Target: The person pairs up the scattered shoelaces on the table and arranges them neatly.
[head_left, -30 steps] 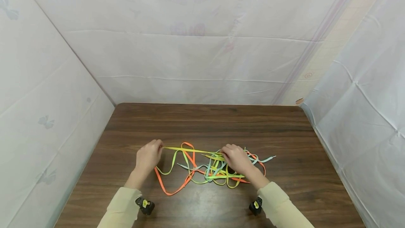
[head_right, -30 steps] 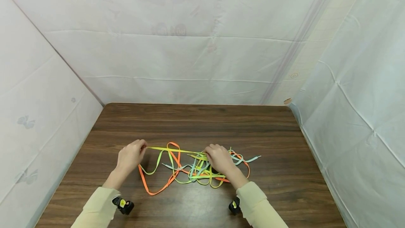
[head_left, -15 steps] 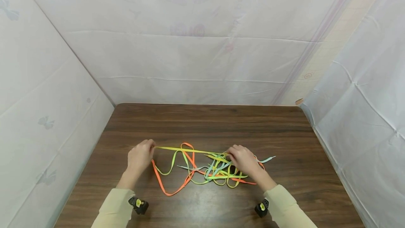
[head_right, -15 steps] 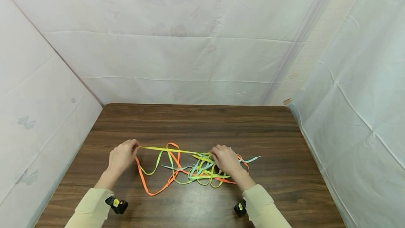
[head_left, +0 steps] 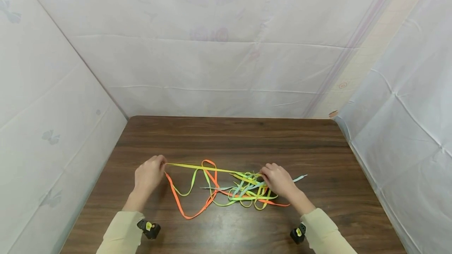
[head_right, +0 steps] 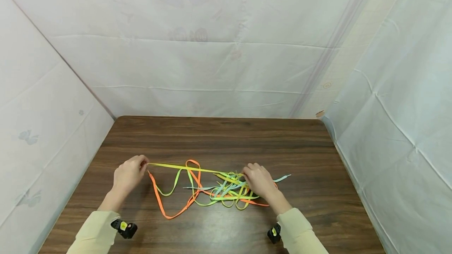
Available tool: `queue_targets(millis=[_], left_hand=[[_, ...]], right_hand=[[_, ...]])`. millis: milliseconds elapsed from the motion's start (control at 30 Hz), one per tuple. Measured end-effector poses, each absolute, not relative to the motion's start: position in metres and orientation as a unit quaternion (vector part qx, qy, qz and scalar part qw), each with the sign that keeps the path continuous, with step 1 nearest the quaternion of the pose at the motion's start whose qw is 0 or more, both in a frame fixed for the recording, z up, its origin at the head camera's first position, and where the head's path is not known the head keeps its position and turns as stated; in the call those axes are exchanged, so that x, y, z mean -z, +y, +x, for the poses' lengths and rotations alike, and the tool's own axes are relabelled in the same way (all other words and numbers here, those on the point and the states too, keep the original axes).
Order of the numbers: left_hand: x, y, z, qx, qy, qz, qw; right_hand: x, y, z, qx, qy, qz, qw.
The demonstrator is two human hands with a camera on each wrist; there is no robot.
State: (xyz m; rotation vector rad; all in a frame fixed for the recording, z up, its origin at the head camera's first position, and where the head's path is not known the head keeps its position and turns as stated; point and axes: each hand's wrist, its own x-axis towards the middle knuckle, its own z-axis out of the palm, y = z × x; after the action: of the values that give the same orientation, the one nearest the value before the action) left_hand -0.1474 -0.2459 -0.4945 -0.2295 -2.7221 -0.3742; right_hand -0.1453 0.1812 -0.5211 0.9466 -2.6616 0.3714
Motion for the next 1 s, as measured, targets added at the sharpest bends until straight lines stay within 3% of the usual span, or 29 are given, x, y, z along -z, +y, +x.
queue_targets(millis=[500,1000], left_hand=[[0.487,-0.256,-0.145,0.131,-0.973,-0.068,0.176],[0.483,-0.275,-0.145,0.120,-0.966,-0.078,0.215]], right_hand=[[0.518,0.203,-0.147,-0.116,-0.933,0.306,0.151],[0.513,0.222,-0.146,-0.142,-0.936,0.287,0.145]])
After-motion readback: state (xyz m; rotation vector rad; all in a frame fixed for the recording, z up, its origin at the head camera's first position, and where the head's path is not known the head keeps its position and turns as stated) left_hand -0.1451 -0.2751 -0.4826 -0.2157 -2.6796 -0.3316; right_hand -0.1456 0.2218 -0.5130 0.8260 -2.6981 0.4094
